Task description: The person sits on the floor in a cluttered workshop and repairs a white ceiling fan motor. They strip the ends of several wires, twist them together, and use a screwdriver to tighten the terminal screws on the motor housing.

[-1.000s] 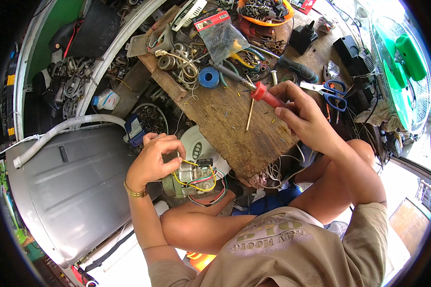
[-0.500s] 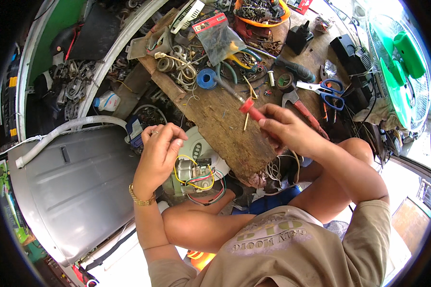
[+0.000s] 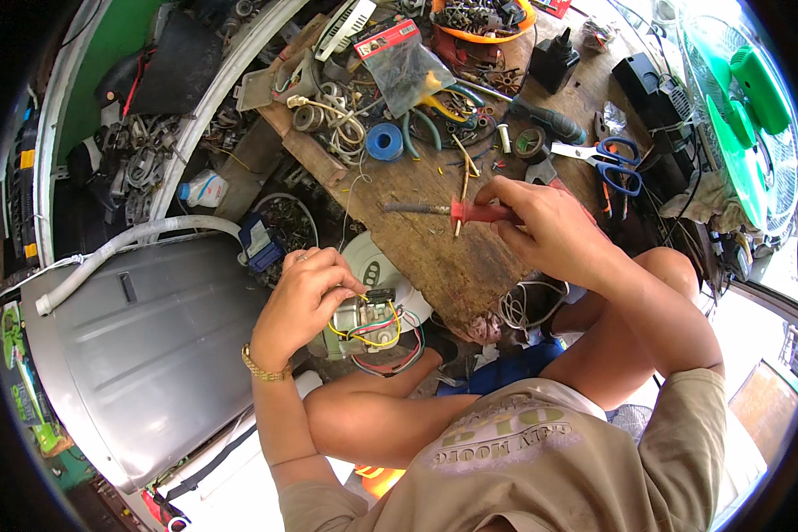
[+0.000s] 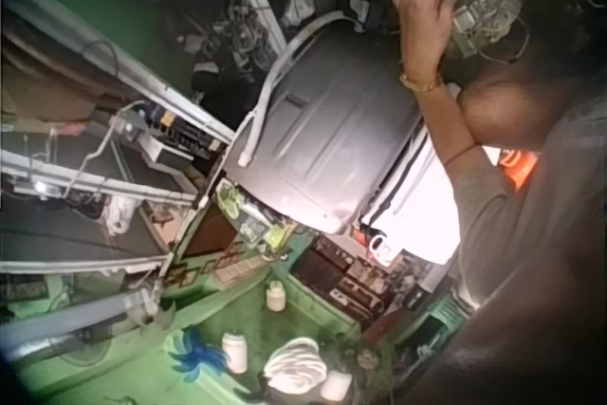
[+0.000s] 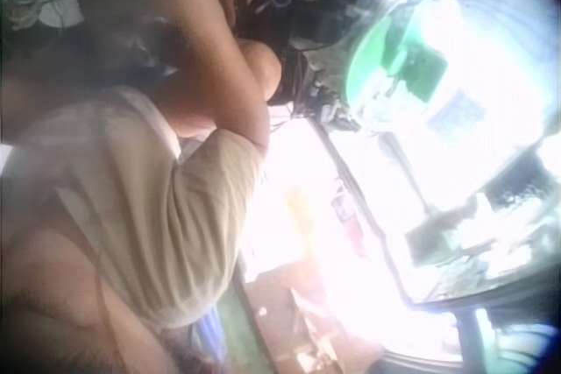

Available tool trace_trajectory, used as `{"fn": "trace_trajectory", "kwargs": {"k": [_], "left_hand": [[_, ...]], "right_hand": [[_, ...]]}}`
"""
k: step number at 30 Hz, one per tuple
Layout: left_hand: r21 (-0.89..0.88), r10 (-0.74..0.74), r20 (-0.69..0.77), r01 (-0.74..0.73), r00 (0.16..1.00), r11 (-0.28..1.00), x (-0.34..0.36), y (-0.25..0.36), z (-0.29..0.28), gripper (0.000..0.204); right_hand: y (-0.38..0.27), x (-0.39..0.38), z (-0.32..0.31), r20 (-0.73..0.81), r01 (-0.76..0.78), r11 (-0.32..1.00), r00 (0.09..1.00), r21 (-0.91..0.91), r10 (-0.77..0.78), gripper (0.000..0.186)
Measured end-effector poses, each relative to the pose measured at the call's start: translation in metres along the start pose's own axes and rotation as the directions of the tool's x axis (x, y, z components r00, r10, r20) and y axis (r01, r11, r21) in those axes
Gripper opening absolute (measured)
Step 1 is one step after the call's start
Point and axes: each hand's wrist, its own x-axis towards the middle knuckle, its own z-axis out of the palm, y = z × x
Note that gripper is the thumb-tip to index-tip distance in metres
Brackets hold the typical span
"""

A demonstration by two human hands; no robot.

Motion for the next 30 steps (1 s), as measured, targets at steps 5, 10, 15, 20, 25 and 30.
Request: {"fn": "trace_trajectory", "kwargs": {"k": [5, 10, 15, 20, 25, 30], "left_hand": [[-0.041, -0.004, 0.053, 0.006, 0.999, 0.999, 0.004, -0.002, -0.002, 0.012], [-0.109, 0.033, -0.038, -0.037, 0.999, 0.993, 0.004, -0.014, -0.005, 0.016], [-0.622, -0.193, -0.361, -0.081, 0.912, 0.779, 0.020, 0.005, 0.011, 0.037], [-0.496, -0.120, -0.344, -0.072, 0.931, 0.865, 0.037, 0.035, 0.023, 0.035], [-0.253, -0.042, -0.327, -0.044, 0.944, 0.967, 0.037, 0.046, 0.016, 0.018], [-0.016, 0.011, -0.357, -0.018, 0.934, 1.000, 0.034, 0.031, 0.011, 0.011]], "right_hand": [[-0.002, 0.003, -0.003, 0.055, 0.066, 0.998, 0.996, 0.016, -0.067, 0.025], [0.004, 0.004, -0.002, 0.005, -0.058, 0.996, 0.998, 0.072, 0.058, 0.024], [-0.012, 0.011, 0.020, 0.463, -0.557, 0.197, 0.804, 0.807, 0.373, 0.033], [-0.033, 0.012, 0.050, 0.582, -0.600, -0.022, 0.764, 0.799, 0.279, 0.033], [-0.041, 0.012, 0.051, 0.523, -0.563, 0.060, 0.797, 0.824, 0.301, 0.020], [-0.031, 0.010, 0.051, 0.479, -0.526, 0.078, 0.819, 0.847, 0.316, 0.023]]}}
